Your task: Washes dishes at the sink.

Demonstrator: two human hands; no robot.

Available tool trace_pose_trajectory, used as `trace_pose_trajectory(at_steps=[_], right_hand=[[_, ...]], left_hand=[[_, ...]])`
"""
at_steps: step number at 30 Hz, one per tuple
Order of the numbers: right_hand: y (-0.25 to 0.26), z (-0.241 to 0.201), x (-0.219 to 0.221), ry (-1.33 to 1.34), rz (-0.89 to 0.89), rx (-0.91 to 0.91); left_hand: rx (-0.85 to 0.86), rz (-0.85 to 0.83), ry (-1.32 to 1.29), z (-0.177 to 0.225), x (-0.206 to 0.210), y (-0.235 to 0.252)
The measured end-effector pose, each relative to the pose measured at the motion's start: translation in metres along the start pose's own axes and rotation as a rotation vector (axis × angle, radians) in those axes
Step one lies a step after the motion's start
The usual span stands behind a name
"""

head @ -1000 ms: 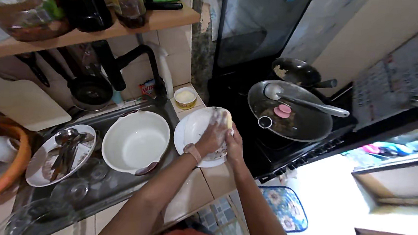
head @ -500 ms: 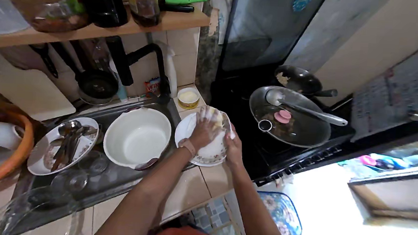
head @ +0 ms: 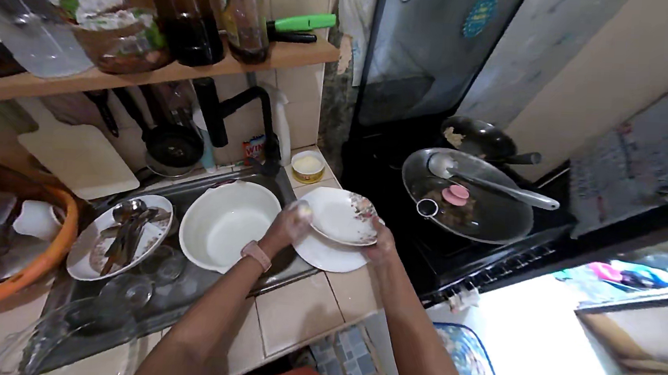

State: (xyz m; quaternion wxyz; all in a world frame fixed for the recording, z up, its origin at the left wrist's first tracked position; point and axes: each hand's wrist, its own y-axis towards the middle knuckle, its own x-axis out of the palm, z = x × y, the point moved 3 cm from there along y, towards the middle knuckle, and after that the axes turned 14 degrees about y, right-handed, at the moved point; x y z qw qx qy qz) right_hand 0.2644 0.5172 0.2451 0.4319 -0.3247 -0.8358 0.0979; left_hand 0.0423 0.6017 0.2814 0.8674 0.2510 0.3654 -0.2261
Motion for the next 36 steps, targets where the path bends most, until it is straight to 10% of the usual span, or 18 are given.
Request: trace_pose_trajectory(at_steps=[8,15,20,25,30,36], right_hand=[[-0.029,0.059,0.024,-0.22,-0.016,0.25],[-0.007,0.038,0.015,-0.355,0.087,-0.135],[-0.035,0.038,0.019,-0.642,-0.08,0.053],[-0.057,0.075,0.06,-0.652,-0.183,0.107],[-0.024,0.099,0.112,-0.865,-0.18,-0.08],[-0.014,0.158,0.166,-1.24,-0.251,0.03]], left_hand=[[-0.752,0.227,-1.245,0.047,0.039,0.018],[-0.655,0.252,-1.267,0.06,0.053,-0.008],[-0.441,0.441,-0.996,0.03,0.006,0.01],[-0.808,0.023,-0.677,0.038,0.0,-0.068],[-0.828,0.592,-1.553,-0.003,-0.01,-0.058],[-1.009,0.774,-1.273,-0.063,-0.083,-0.108]])
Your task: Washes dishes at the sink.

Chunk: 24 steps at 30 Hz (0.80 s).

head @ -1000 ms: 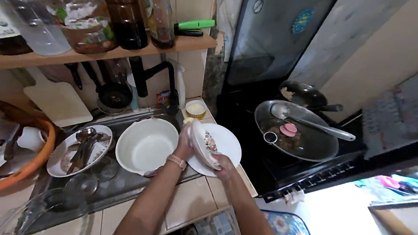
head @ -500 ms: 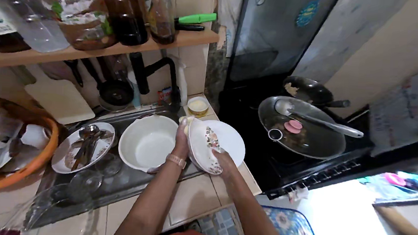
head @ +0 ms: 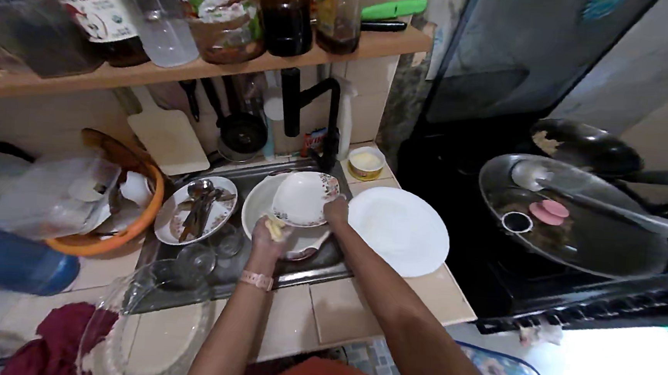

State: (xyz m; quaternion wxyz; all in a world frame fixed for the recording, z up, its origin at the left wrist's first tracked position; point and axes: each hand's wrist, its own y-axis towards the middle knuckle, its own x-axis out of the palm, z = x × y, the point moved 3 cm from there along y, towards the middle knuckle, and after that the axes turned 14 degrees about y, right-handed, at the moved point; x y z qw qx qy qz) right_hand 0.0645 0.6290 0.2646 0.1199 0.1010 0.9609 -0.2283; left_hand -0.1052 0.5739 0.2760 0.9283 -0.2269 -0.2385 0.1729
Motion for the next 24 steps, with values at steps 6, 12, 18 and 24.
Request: trace_pose_trajectory(at_steps=[6,12,18,24], right_hand=[[0.002,0.004,0.062,-0.164,-0.201,0.089],[0.008,0.031,0.08,-0.127,-0.26,0.146],[-0.021,0.019,0.042,0.53,-0.056,0.122],[-0.066,0.03,-0.075,-0.186,0.195,-0.158]], left_hand=[[0.059,-0.054,0.136,0.02,-0.04,-0.011],[0.073,-0.112,0.149,0.024,-0.046,-0.014],[0.16,-0.113,0.284,0.015,-0.026,-0.005],[0.285,-0.255,0.763,-0.005,0.032,-0.02]])
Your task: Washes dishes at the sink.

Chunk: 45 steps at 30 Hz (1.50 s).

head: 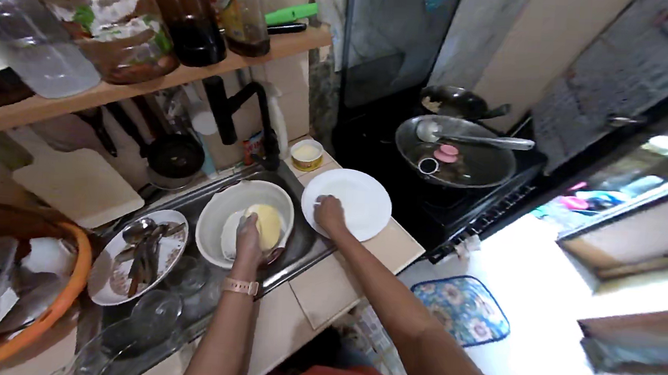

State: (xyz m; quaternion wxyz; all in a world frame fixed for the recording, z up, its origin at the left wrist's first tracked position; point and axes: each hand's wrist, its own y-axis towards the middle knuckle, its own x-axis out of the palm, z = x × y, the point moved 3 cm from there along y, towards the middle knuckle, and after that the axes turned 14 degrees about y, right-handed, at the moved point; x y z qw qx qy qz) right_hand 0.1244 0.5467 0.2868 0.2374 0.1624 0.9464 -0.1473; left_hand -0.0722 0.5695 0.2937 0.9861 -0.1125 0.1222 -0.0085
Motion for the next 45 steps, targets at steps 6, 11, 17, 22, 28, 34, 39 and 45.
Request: trace_pose_trajectory(at_steps=[6,11,17,22,28,34,39,45], right_hand=[[0.016,0.092,-0.092,-0.216,0.235,0.179],[0.04,0.113,-0.136,-0.03,0.173,0.269],[0.061,0.148,-0.151,0.362,0.082,0.337],[0.058,0.155,-0.153,0.591,-0.028,0.423],[0.047,0.148,-0.156,0.697,-0.092,0.449],[0.027,0.136,-0.149,0.907,-0.077,0.42],[0.018,0.12,-0.126,1.358,-0.126,0.495],[0.011,0.125,-0.12,1.404,-0.315,0.47]], left_hand=[[0.156,-0.251,0.231,0.02,0.097,0.012],[0.206,-0.167,0.813,0.031,0.151,0.044],[0.183,-0.062,1.189,0.02,0.179,0.062],[0.168,-0.027,1.233,0.011,0.182,0.065],[0.141,-0.015,1.244,0.009,0.183,0.067],[0.163,-0.021,1.217,0.008,0.181,0.07],[0.244,-0.061,1.218,0.004,0.179,0.068],[0.329,-0.274,1.259,0.006,0.19,0.037]])
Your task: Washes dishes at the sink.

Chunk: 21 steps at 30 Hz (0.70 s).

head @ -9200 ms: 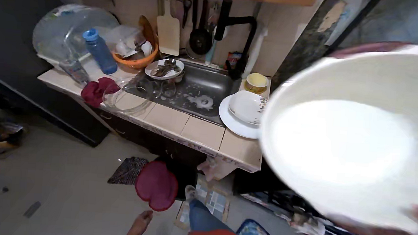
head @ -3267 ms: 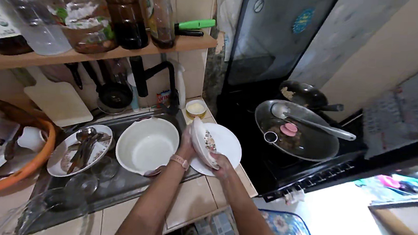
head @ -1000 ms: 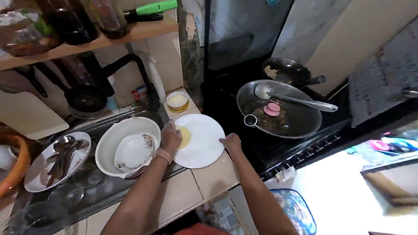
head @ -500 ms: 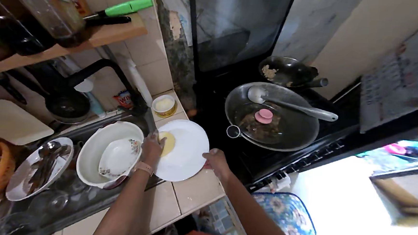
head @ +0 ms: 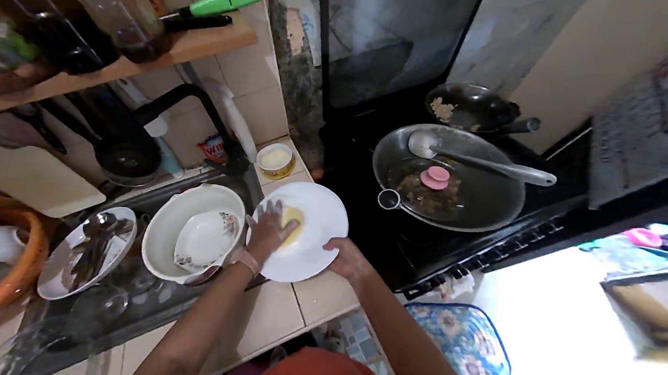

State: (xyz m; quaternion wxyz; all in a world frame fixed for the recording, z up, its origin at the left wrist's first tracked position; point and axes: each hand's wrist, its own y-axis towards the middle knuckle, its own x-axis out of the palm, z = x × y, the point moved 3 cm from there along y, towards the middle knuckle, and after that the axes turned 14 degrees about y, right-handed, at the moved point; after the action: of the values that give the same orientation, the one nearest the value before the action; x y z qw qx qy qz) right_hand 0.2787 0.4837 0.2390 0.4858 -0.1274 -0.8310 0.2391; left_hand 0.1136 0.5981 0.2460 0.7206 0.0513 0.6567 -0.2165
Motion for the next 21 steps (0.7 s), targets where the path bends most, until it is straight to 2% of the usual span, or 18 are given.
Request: trace_pose_trajectory(at_steps=[4,8,11,15,18,21], right_hand=[[-0.01,0.002,0.002,-0.044,-0.047,-0.143],[-0.037,-0.003,0.019,-0.207,0.022,-0.252],[-0.062,-0.007,0.032,-0.343,0.054,-0.315],[-0.088,-0.006,0.043,-0.402,0.083,-0.343],[-0.094,-0.008,0.052,-0.447,0.074,-0.36],[-0.092,-0.016,0.061,-0.489,0.074,-0.371]], left_hand=[[0.196,-0.033,-0.108,0.038,0.003,-0.018],[0.384,0.127,-0.37,0.073,-0.01,-0.032],[0.393,0.27,-0.499,0.072,-0.02,-0.019],[0.257,0.43,-0.486,0.056,-0.028,0.02],[0.264,0.431,-0.479,0.071,-0.034,0.021],[0.404,0.384,-0.557,0.098,-0.044,-0.003]])
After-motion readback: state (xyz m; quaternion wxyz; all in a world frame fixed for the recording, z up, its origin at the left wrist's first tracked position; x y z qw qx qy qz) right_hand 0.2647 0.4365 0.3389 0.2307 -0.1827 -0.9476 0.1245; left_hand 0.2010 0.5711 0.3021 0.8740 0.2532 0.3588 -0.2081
